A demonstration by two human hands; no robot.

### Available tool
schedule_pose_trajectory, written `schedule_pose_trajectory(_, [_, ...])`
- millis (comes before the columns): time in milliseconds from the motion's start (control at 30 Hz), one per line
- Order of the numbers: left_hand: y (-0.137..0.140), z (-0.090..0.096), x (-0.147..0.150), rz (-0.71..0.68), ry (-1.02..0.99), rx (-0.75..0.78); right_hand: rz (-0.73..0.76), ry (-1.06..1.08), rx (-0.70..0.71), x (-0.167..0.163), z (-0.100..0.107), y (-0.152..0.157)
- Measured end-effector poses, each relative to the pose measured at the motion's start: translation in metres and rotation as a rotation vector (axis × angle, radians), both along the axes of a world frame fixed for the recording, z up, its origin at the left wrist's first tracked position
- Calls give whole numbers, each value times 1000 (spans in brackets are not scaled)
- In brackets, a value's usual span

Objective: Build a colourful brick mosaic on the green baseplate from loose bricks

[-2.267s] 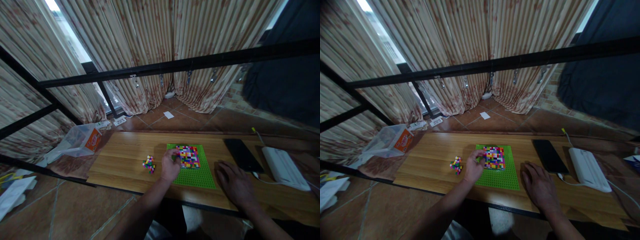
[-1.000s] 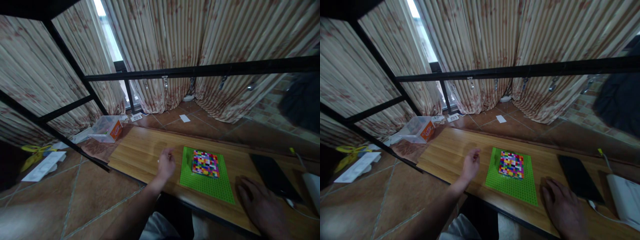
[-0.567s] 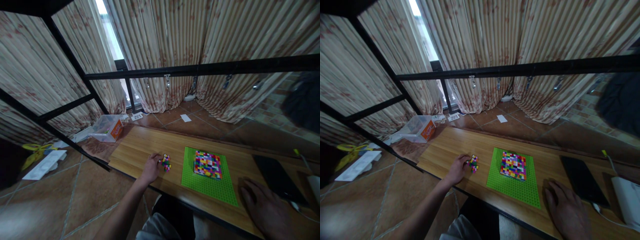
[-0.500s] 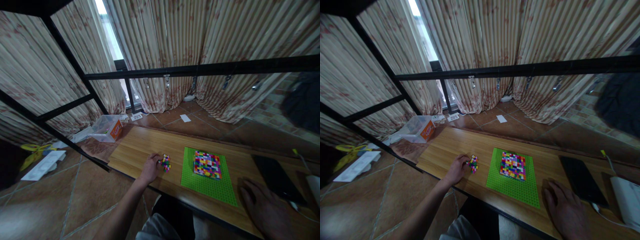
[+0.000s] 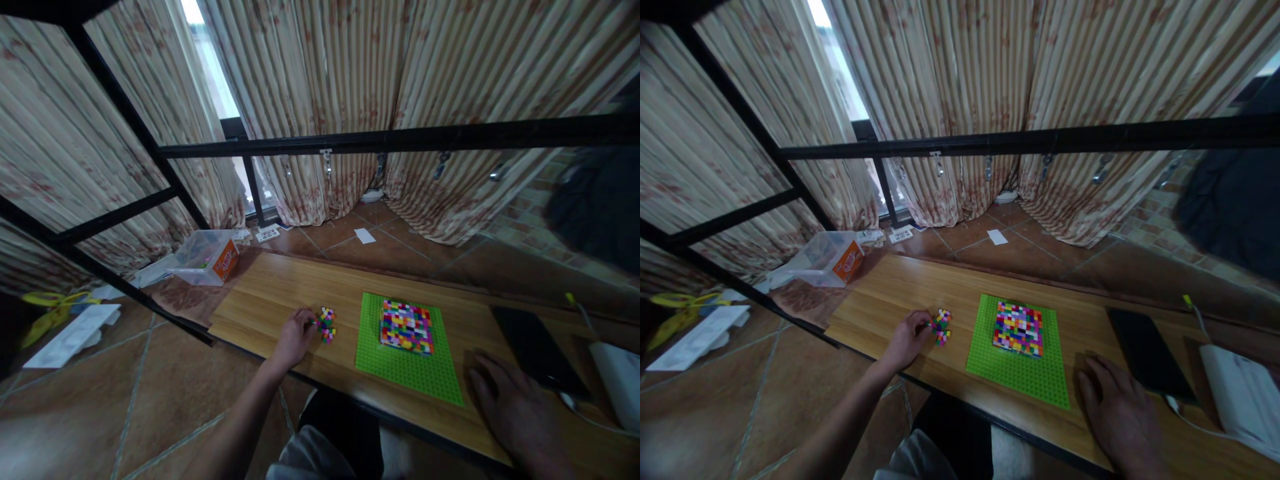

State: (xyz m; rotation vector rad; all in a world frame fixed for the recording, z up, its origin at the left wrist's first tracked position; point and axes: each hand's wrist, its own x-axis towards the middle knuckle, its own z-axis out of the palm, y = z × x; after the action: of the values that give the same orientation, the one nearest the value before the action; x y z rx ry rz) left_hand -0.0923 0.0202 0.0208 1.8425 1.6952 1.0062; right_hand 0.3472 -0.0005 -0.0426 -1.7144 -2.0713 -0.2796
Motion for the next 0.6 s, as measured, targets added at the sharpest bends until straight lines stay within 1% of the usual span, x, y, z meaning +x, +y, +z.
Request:
schedule_pose_trajectory(67, [-2,5,3,7,-94,-27,6,23,-2,1,3,0])
schedule_pose_trajectory(133, [-5,13,8,2,-232,-56,0,77,-4,-3,12,0])
schedule_pose_trajectory(200, [-10,21,16,-15,-402,-94,-31,170,5,-17,30,-2])
schedule_pose_trajectory(267, [-18,28,27,-41,-566,-156,-70,292,17,-48,56,-8])
schedule_pose_trajectory(300, [-22,31,33,-49,-640,-187,-55,377,-21,-69,71,-12])
schedule_pose_trajectory(333, [-28,32,41,-44,-707,-205,-23,488,-87,-93,86,-17])
schedule_pose_trajectory(400, [-39,34,55,-60,-835,-242,48,689,-311,-142,112,-25])
schedule_pose_trajectory(433, [-45,35,62,-91,-877,-275,89,768,-388,-164,121,-29])
schedule_pose_trajectory(500, [-55,35,73,-135,-940,-303,125,908,-489,-198,128,-33])
schedule_pose_trajectory(533, [-58,35,76,-154,-952,-313,136,963,-509,-208,127,-34])
schedule_pose_trajectory(600, [-63,34,80,-178,-961,-312,187,1036,-526,-220,118,-34])
